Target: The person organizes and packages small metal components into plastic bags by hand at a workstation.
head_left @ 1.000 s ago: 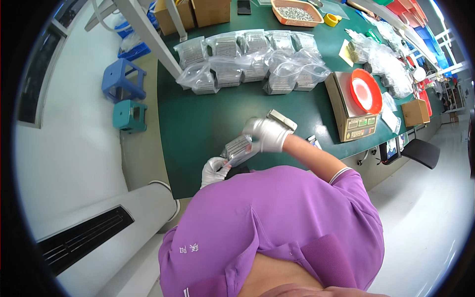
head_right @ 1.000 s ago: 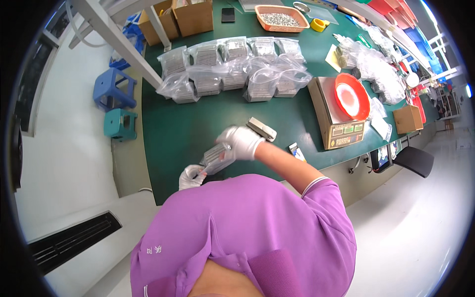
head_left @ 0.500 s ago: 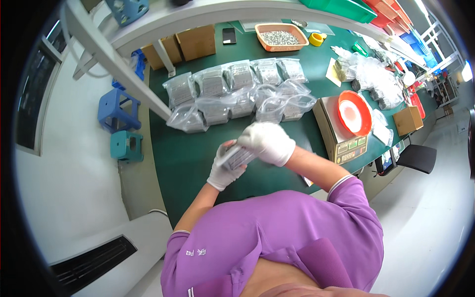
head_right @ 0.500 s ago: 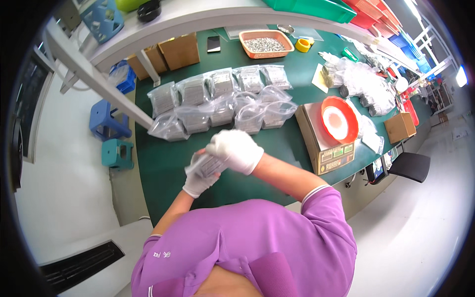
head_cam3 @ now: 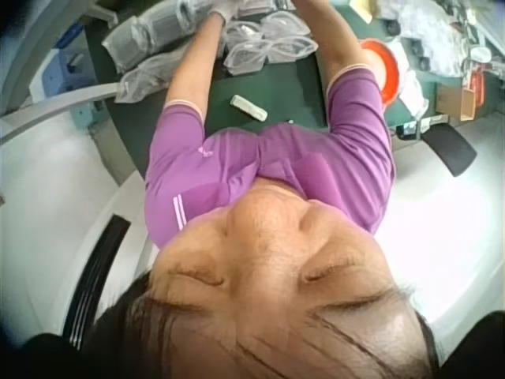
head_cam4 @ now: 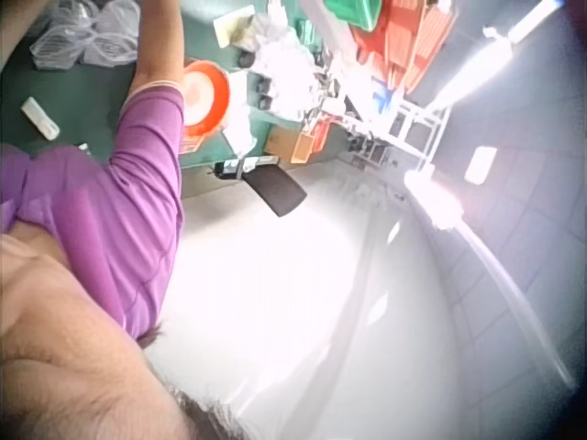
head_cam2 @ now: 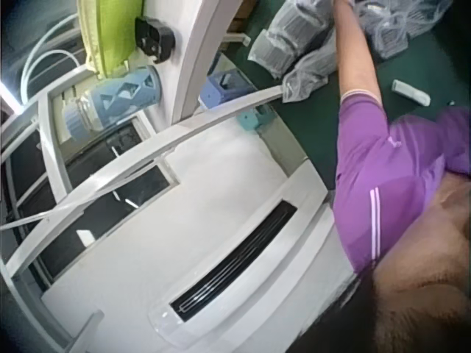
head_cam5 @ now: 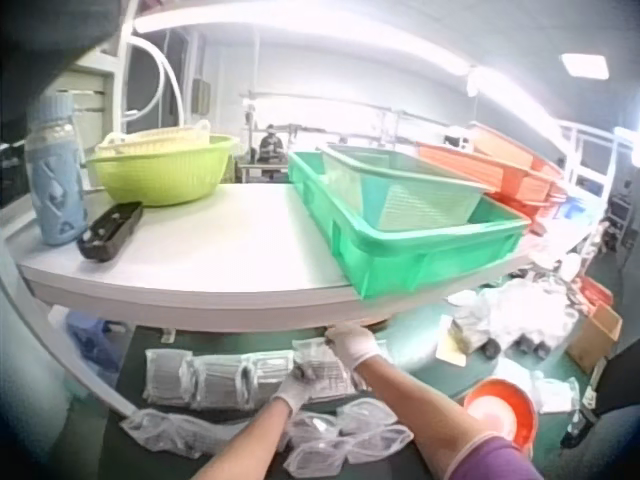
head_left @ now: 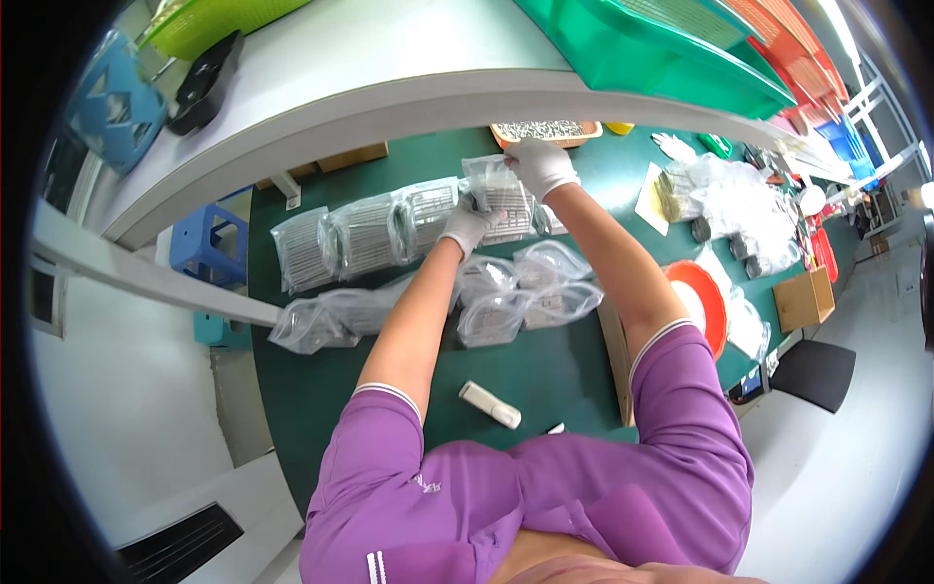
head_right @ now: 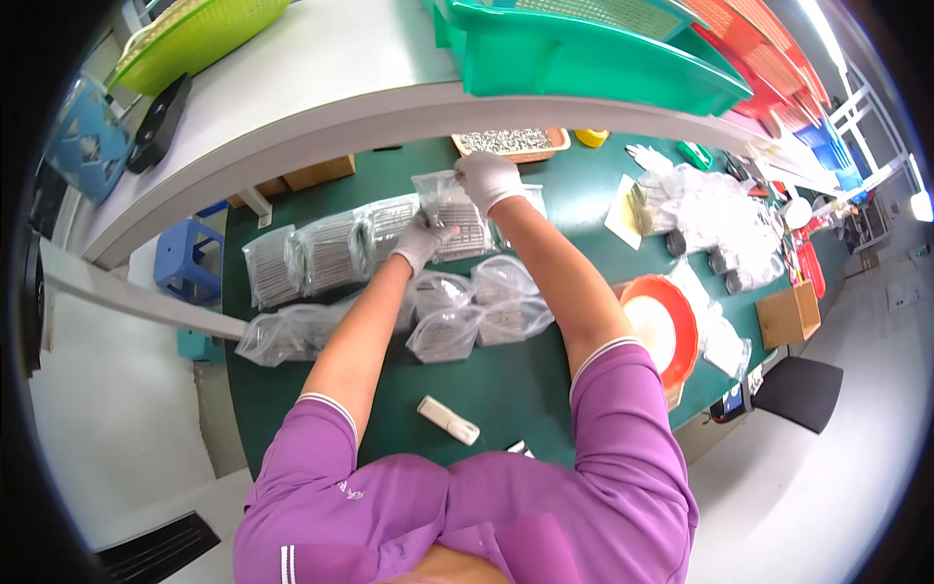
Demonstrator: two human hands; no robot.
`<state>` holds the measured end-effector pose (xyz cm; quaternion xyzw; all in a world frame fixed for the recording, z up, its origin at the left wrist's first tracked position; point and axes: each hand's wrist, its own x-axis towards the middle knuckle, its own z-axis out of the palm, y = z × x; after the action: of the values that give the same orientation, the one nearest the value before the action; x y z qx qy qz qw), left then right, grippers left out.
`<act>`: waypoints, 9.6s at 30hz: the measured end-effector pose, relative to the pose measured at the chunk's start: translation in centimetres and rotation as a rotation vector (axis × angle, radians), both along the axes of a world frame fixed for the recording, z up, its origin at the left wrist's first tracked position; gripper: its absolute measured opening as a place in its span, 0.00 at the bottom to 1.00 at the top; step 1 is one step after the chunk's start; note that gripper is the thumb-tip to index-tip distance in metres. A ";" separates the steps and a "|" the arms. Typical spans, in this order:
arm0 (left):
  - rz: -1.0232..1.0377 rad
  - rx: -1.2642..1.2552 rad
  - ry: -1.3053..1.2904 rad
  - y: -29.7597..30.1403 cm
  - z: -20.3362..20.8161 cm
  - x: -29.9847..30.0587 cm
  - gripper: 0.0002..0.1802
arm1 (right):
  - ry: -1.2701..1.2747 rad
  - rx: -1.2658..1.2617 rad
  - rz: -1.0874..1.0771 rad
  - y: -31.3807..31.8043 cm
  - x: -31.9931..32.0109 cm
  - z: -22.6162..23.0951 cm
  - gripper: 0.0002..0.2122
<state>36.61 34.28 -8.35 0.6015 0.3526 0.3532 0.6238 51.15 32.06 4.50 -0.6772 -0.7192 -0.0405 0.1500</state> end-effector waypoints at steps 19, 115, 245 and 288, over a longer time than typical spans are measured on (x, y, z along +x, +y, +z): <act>0.087 0.022 0.743 -0.1 2.8 2.3 0.18 | 0.019 -0.261 -0.056 -1.1 -1.0 -12.7 0.24; 0.196 0.031 0.283 -34.6 -4.7 -34.6 0.09 | 0.597 -0.495 0.301 -33.3 -31.4 -3.0 0.09; -0.186 0.377 0.706 -37.6 5.1 -32.0 0.07 | 0.569 -0.404 0.539 -37.4 -28.4 -7.0 0.04; -0.478 0.343 1.066 -38.2 4.4 -32.1 0.13 | 0.630 -0.244 0.534 -37.3 -23.3 -9.5 0.10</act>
<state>4.53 -3.90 -3.92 0.8499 0.4097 -0.0950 0.3176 27.82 -5.22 -5.05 -0.4591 -0.7879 0.2939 0.2865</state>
